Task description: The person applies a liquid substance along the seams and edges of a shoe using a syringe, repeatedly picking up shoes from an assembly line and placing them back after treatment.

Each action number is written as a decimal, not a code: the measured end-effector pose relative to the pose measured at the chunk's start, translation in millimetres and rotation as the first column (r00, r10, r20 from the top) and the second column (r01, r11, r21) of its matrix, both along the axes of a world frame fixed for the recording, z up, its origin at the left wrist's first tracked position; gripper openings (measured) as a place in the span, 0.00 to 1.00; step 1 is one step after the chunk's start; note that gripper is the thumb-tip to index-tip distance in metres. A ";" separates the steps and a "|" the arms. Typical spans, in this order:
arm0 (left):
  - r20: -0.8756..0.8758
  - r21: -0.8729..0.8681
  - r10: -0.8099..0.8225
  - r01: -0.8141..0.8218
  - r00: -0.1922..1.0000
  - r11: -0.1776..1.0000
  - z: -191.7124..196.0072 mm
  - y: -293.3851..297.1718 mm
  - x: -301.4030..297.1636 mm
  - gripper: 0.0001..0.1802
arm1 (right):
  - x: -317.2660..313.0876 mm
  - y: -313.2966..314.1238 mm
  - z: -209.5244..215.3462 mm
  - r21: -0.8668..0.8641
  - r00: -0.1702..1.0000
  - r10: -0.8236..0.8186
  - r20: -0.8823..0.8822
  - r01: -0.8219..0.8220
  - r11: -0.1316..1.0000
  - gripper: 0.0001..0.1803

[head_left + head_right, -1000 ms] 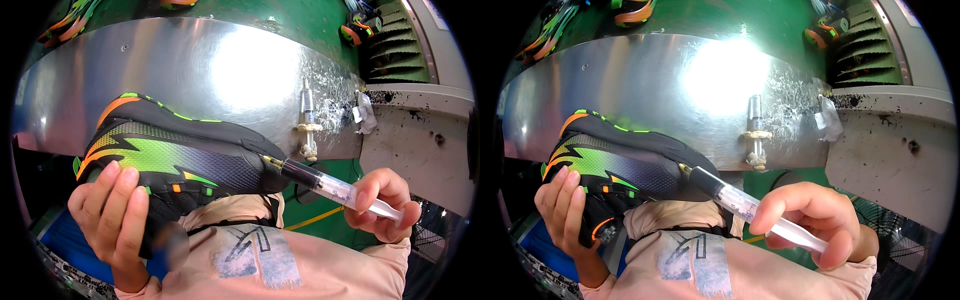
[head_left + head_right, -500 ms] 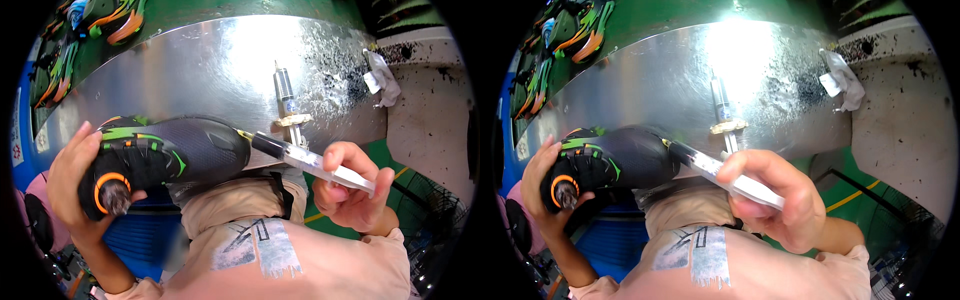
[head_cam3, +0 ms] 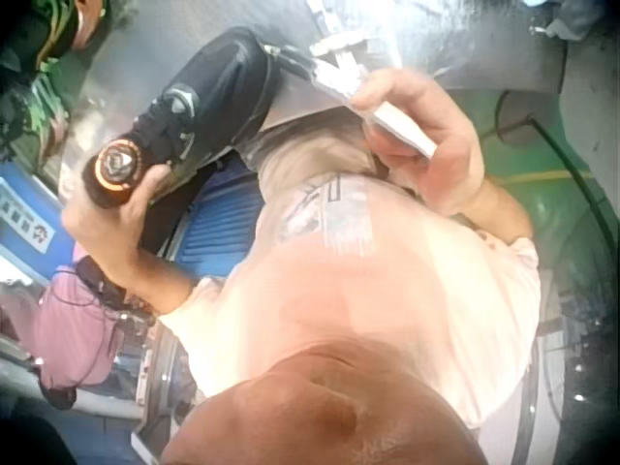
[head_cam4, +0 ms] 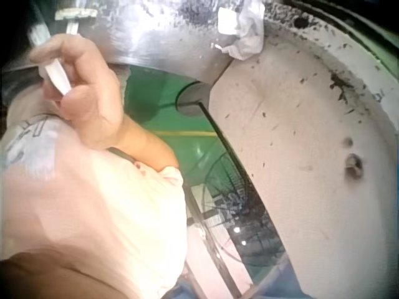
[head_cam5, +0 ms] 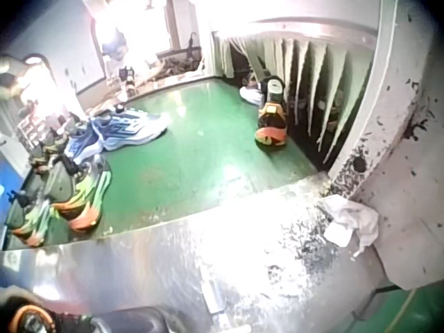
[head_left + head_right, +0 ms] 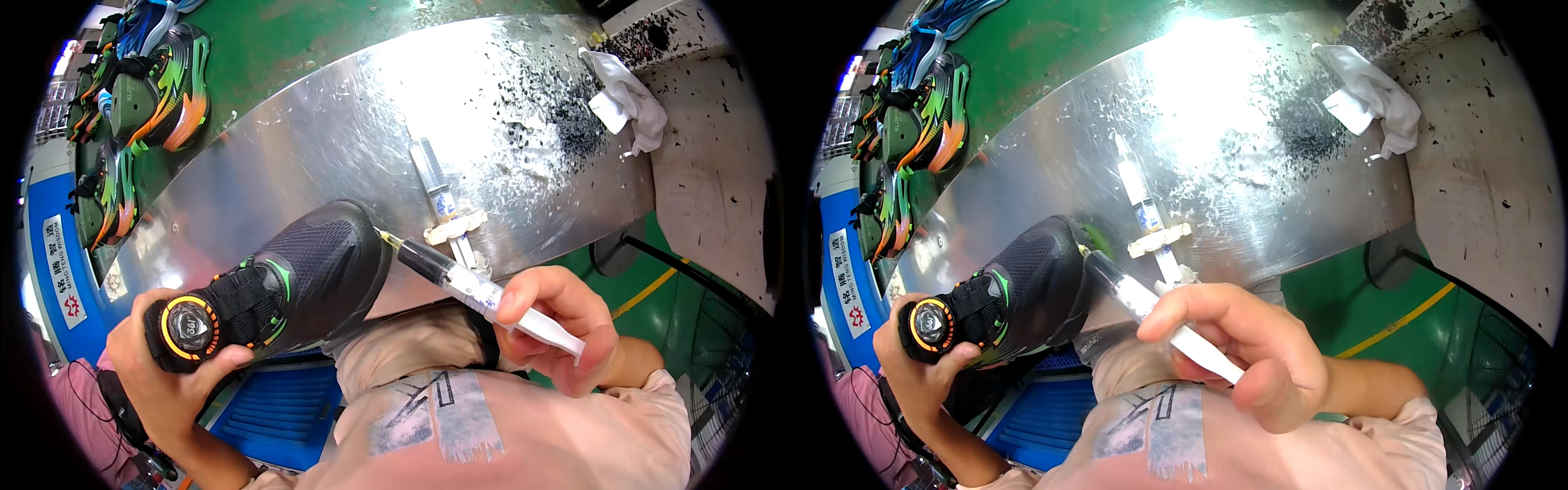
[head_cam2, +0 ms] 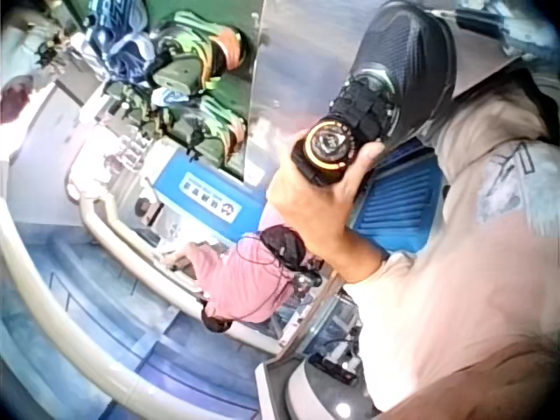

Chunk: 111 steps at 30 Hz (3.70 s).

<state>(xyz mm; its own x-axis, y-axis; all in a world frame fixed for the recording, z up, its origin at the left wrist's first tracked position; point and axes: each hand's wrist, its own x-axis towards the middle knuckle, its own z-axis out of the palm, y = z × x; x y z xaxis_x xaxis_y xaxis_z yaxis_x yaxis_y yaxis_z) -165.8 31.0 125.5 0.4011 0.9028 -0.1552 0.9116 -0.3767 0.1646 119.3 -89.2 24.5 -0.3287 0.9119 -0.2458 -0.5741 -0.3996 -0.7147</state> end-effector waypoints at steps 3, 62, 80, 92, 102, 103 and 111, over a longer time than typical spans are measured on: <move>-0.029 0.015 0.072 -0.072 0.997 0.997 -2.5 -8.7 1.8 0.35 | 1.5 -0.2 -3.6 0.050 0.999 -0.029 0.022 0.028 0.998 0.49; 0.529 -0.272 0.408 -0.307 0.744 0.912 -53.4 20.7 -34.6 0.17 | 27.4 24.3 -53.2 0.783 0.347 -0.725 0.595 -0.051 0.619 0.31; 0.459 0.465 -0.334 0.099 0.823 0.880 -126.5 186.5 187.4 0.29 | 59.0 12.5 -106.2 0.708 0.065 -0.725 0.685 -0.292 0.643 0.31; 0.832 -0.298 0.465 -0.463 0.303 0.835 -117.9 146.0 -1.5 0.15 | 56.6 21.9 -111.0 0.702 0.246 -0.658 0.712 -0.268 0.660 0.30; 0.598 -0.272 0.330 -0.203 0.730 0.941 -69.5 41.6 -91.3 0.30 | 53.2 34.2 -78.4 0.472 0.316 -0.414 0.854 -0.133 0.871 0.27; 0.573 -0.286 0.334 -0.199 0.748 0.937 -62.5 36.1 -99.5 0.32 | 47.9 35.5 -75.0 0.440 0.333 -0.376 0.865 -0.139 0.887 0.27; -0.021 0.245 0.350 -0.335 0.936 0.910 -75.1 76.9 8.1 0.36 | 75.9 26.2 -81.8 0.408 0.669 -0.405 0.624 0.163 0.898 0.28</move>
